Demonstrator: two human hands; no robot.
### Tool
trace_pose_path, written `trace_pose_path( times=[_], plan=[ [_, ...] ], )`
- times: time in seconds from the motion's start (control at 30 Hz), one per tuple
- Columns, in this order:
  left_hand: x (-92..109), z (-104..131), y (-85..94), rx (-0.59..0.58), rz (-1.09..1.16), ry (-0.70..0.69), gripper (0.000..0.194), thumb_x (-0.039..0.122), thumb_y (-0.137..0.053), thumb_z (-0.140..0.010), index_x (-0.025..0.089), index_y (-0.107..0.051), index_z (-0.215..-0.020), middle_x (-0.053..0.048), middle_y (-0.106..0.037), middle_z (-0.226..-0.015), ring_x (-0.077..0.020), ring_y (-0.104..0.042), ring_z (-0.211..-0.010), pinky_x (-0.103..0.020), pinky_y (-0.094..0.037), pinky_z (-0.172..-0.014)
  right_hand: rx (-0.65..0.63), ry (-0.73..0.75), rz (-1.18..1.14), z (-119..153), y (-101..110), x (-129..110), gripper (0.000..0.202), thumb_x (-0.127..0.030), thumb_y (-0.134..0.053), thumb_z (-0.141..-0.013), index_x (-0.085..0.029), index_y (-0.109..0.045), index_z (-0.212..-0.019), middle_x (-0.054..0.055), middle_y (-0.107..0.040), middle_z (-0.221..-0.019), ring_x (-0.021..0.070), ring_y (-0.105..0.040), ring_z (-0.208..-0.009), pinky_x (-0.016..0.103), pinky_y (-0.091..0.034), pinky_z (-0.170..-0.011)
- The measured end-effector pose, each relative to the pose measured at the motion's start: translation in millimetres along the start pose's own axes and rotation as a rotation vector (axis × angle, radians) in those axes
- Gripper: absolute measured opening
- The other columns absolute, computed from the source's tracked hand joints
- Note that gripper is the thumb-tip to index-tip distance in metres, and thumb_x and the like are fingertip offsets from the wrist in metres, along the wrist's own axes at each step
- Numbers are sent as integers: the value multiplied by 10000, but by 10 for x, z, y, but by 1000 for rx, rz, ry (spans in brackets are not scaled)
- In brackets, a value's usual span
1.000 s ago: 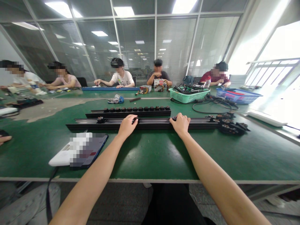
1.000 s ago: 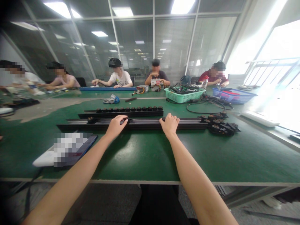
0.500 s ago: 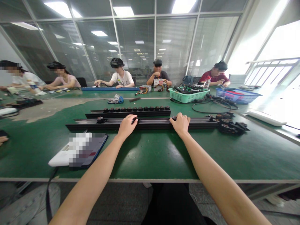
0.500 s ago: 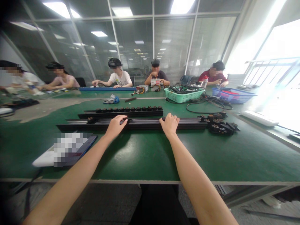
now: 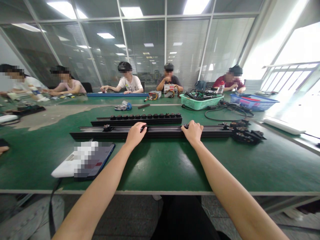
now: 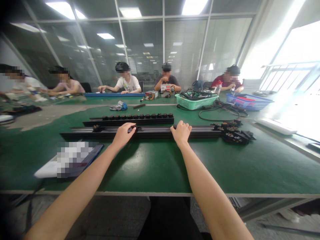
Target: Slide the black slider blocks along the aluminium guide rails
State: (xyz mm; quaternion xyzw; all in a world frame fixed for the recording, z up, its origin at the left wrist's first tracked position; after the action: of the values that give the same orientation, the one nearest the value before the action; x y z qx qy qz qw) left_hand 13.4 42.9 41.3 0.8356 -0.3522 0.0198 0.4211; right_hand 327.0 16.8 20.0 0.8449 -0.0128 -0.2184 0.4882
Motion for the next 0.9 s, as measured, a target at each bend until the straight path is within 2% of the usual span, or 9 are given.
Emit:
trace_pose_path(
  times=[0.9],
  plan=[
    [9,1,2,3,-8,-1,285,278,-527,-952,191,-726,-1137,-107,-733,-1212,-269,-689,-1122,-431,-546,-1038,2,-44,14,-7,31,56,304,-397,-516,-918,-144,-588,-1070,190,-710,-1090,357,-568,-1117,433,-313,-960]
  ],
)
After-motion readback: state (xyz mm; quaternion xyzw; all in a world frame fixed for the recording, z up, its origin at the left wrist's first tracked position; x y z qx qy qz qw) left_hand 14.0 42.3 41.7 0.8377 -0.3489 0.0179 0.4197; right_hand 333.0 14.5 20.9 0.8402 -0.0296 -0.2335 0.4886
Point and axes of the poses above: each hand's wrist, its own z-axis away from the middle knuckle, its own y-axis out of the back of the hand, x = y × z, the point moved 6 cm from there along -z, towards the middle knuckle
